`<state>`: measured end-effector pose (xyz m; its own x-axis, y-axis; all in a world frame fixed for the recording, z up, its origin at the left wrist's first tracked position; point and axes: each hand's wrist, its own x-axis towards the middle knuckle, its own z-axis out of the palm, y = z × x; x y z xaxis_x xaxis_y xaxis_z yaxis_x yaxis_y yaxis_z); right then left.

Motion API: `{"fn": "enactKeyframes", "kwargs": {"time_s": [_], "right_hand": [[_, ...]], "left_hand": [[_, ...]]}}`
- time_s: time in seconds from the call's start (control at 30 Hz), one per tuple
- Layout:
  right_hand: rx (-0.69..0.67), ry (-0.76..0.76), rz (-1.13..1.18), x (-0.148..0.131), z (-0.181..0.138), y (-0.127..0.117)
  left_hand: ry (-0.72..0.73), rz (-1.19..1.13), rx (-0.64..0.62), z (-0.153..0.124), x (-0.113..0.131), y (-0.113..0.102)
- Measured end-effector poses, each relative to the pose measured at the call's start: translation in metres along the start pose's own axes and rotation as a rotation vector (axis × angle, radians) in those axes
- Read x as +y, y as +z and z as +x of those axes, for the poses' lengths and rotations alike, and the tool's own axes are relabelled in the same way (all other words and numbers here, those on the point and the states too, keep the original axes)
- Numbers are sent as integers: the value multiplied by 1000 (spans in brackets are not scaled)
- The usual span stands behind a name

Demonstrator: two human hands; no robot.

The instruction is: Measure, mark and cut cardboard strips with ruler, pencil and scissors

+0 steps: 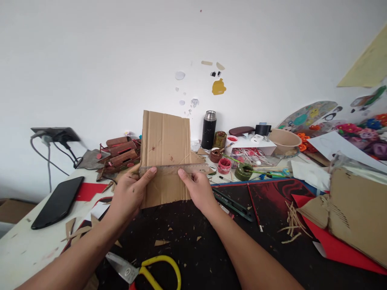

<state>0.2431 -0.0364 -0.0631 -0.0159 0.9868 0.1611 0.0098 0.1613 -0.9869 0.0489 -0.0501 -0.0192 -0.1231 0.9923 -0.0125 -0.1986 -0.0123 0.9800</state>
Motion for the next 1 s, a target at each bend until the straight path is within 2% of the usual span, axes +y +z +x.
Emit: {"fn": "enactKeyframes", "kwargs": {"time_s": [0.27, 0.43, 0.6, 1.0], "right_hand": [[-11, 18, -33, -2, 0, 0], [-76, 75, 130, -6, -1, 1], [-59, 190, 326, -8, 1, 2], [-11, 167, 329, -11, 1, 3]], "left_hand": [[-40, -36, 20, -3, 5, 6], [-41, -56, 47, 2, 8, 5], [14, -87, 113, 14, 16, -4], [24, -102, 98, 19, 16, -9]]}}
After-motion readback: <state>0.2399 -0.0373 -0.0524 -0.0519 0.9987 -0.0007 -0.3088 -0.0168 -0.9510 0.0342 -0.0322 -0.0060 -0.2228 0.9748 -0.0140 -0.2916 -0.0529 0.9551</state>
